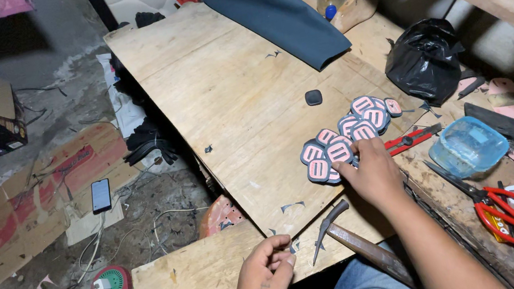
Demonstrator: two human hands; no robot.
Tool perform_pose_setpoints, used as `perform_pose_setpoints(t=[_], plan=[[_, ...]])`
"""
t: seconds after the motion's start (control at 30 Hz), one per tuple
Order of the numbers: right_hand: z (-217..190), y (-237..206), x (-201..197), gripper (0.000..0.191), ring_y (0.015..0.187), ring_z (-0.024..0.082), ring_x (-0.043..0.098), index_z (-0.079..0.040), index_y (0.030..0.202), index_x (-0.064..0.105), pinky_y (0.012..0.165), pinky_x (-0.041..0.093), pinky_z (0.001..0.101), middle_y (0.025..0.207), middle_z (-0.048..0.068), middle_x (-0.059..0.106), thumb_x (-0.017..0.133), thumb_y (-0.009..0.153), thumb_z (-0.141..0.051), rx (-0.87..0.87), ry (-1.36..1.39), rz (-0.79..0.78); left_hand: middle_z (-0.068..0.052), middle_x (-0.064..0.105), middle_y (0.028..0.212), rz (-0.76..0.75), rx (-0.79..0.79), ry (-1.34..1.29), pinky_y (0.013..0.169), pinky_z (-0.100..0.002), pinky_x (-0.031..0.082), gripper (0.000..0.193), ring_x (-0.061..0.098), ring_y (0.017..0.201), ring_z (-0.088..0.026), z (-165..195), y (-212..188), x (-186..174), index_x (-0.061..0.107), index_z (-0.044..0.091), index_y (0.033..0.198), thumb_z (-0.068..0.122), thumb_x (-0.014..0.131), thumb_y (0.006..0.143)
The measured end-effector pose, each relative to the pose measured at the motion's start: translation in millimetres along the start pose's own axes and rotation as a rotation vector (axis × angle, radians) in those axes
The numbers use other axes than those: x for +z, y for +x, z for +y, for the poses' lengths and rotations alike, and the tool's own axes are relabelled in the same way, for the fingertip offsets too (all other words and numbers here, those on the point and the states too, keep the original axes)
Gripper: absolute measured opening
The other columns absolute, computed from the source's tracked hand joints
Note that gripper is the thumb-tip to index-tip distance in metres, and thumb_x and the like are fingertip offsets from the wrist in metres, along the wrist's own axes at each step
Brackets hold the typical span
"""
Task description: The person repeatedly hammers small pink and black sole pieces on a wooden board to shape their edges. They pick up each piece, position it on the board, strike it with a hammer, and place it back into a pile. The process is repeated for multiple pieces throughout the clip.
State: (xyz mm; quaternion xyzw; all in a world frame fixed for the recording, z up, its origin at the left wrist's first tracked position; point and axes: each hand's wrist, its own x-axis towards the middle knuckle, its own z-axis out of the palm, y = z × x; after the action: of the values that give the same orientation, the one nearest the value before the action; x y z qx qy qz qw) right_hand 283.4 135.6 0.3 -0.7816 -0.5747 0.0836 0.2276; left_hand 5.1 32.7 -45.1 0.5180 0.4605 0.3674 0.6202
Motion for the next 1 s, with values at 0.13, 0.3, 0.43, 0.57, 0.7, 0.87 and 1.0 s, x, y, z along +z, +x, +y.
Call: perform_pose_setpoints(t=[0.13, 0.3, 0.43, 0.57, 0.7, 0.87, 1.0], plan=[[5.0, -4.1, -1.5, 0.031, 0.09, 0.032, 0.066, -0.003, 0.098, 0.067, 0.08, 0.054, 0.0416, 0.102, 0.015, 0.065, 0.079, 0.088, -0.029, -0.198, 0.18, 0.208, -0.005, 0.067, 0.096, -0.053, -0.079, -0.07, 0.076, -0.022, 0.052, 0.035, 0.062, 0.083, -0.008, -3.2, -0.4, 10.2, 0.061, -0.002, 0.127, 0.008, 0.065, 0.093], [-4.8, -46.6, 10.8, 0.024, 0.06, 0.012, 0.05, -0.003, 0.101, 0.069, 0.054, 0.041, 0.0294, 0.072, 0.0, 0.057, 0.077, 0.086, -0.021, 0.109, 0.777, -0.303, -0.004, 0.069, 0.107, 0.013, -0.041, -0.177, 0.077, -0.023, 0.055, 0.039, 0.064, 0.088, -0.007, -1.4, 4.6, 14.3, 0.058, -0.002, 0.127, 0.006, 0.067, 0.09], [-7.3, -95.8, 28.5, 0.023, 0.067, 0.004, 0.06, -0.001, 0.098, 0.069, 0.059, 0.049, 0.0234, 0.077, -0.003, 0.07, 0.077, 0.083, -0.018, 0.079, 0.938, -0.793, -0.006, 0.071, 0.104, -0.06, -0.075, -0.399, 0.082, -0.023, 0.055, 0.035, 0.068, 0.09, -0.009, -14.9, 10.6, 14.2, 0.061, -0.001, 0.127, 0.008, 0.067, 0.093], [0.0, -115.9, 22.6, 0.033, 0.078, 0.014, 0.061, -0.003, 0.105, 0.07, 0.068, 0.051, 0.0292, 0.087, 0.004, 0.068, 0.081, 0.082, -0.024, -0.107, 0.621, -0.721, -0.006, 0.074, 0.095, 0.028, -0.07, -0.285, 0.077, -0.024, 0.054, 0.021, 0.067, 0.083, -0.01, -32.2, 16.4, 9.6, 0.069, -0.006, 0.114, 0.008, 0.066, 0.097], [23.4, -115.4, -3.5, 0.053, 0.094, 0.034, 0.066, -0.007, 0.108, 0.065, 0.08, 0.052, 0.0415, 0.098, 0.013, 0.065, 0.088, 0.066, -0.031, -0.266, -0.009, -0.428, -0.004, 0.073, 0.091, 0.251, -0.039, -0.268, 0.073, -0.023, 0.053, 0.02, 0.066, 0.079, -0.008, -38.5, 29.5, -15.2, 0.067, -0.002, 0.111, 0.006, 0.064, 0.093], [61.7, -129.1, -21.9, 0.069, 0.103, 0.04, 0.062, -0.008, 0.122, 0.059, 0.084, 0.052, 0.0454, 0.112, 0.017, 0.057, 0.088, 0.062, -0.025, -0.237, -0.142, -0.439, -0.003, 0.071, 0.088, 0.356, -0.072, -0.309, 0.071, -0.022, 0.05, 0.022, 0.061, 0.074, -0.007, -40.5, 59.4, -36.7, 0.068, -0.001, 0.115, 0.009, 0.063, 0.095], [82.4, -132.4, -43.8, 0.071, 0.101, 0.037, 0.066, -0.011, 0.132, 0.058, 0.082, 0.054, 0.0427, 0.112, 0.015, 0.057, 0.086, 0.068, -0.019, -0.21, -0.108, -0.491, -0.004, 0.07, 0.089, 0.47, 0.012, -0.263, 0.066, -0.023, 0.047, 0.024, 0.058, 0.072, -0.008, -33.9, 85.4, -53.0, 0.068, -0.001, 0.117, 0.009, 0.064, 0.096]])
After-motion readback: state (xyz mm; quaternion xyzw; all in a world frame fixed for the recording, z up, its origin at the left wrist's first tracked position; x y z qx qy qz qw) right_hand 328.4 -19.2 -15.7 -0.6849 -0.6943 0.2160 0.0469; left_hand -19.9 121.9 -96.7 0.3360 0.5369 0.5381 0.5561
